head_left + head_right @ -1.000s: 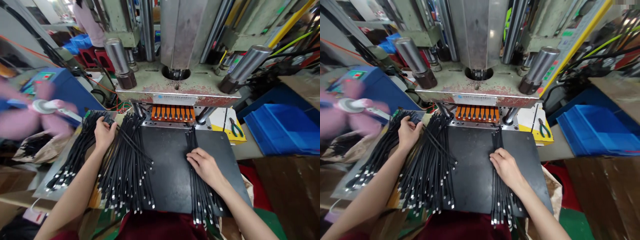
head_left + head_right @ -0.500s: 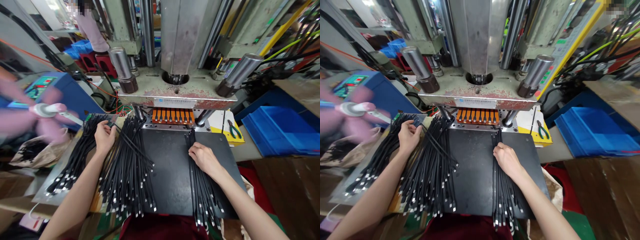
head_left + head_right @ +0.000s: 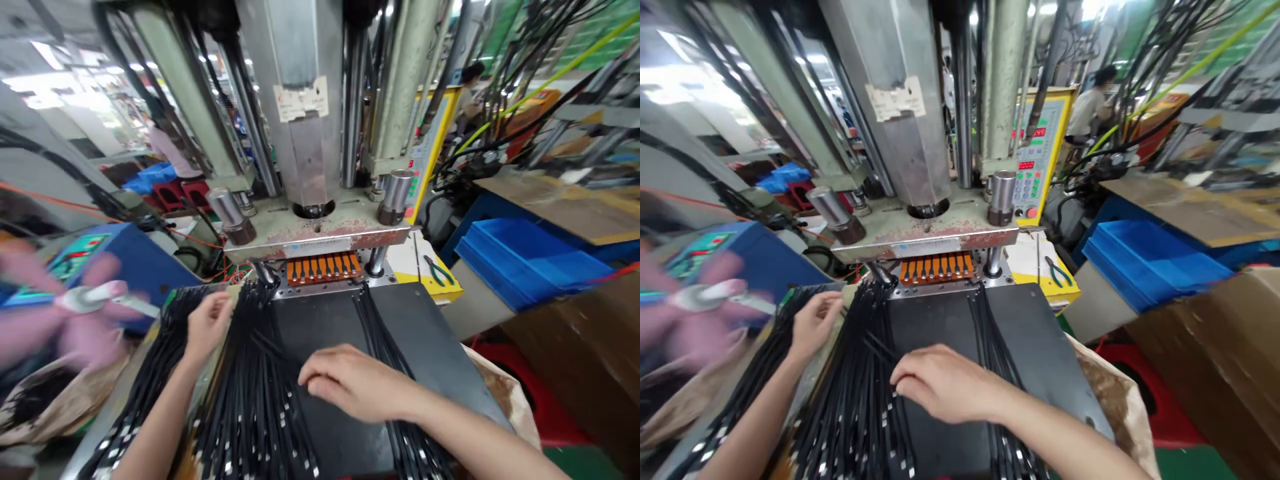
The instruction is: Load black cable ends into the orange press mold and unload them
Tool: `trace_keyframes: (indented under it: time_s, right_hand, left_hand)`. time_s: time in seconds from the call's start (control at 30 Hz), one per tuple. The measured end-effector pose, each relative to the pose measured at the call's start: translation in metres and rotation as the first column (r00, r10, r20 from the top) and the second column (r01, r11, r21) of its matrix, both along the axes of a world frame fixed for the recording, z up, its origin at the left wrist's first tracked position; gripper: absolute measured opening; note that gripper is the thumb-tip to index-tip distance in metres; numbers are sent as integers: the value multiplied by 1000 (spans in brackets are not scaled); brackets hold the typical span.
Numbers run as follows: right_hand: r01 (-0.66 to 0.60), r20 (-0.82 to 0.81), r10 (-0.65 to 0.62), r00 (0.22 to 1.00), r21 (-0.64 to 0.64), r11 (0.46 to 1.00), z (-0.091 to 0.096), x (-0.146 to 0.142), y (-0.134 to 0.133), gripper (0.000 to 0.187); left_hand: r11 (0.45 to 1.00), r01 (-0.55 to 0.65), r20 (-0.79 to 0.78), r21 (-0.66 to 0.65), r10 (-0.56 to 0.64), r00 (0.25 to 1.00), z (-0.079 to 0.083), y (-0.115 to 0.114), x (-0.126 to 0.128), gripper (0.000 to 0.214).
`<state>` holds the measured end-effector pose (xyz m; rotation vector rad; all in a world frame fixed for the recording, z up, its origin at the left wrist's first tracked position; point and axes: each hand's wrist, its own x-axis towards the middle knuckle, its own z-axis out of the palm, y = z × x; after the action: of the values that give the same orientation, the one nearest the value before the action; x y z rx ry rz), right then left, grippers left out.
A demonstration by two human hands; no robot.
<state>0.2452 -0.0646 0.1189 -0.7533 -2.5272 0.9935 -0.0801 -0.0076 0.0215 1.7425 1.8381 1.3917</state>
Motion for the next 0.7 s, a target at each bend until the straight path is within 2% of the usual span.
trace_keyframes:
  time_s: [0.07,0.17,0.23,0.3,0.4,0.57,0.63,0.7]
  right_hand:
    - [-25,-57,24,998,-12,1000,2,-9,-1,19]
    - [133,-94,-139,986,-73,988,-14,-7,12,22]
    - [246,-111,-266,958,-167,955,-30,4,25,23]
    - [338,-134,-374,918,-235,912,-43,20,34,25]
    - [468,-166,-524,836,-285,837,-53,51,40,34]
    - [607,-182,-686,705,-347,715,-63,100,44,40]
    - [674,-184,-738,649,-311,670,-74,117,49,40]
    - [768,-162,-800,578,-224,600,-88,130,54,39]
  left_hand:
    - [962,252,-40,-107,-258,965,21,0,17,21]
    - [806,548,-76,-224,-575,814,47,3,48,19]
    - [714,656,-77,-246,-689,721,55,10,67,19]
    - [673,701,-54,-238,-729,682,55,20,81,22]
    - [684,706,46,-184,-712,701,51,38,94,27]
    - [770,638,342,12,-602,721,59,49,91,28]
    - [810,585,416,-43,-518,748,60,46,84,31]
    - [851,510,426,-126,-418,802,56,41,74,33]
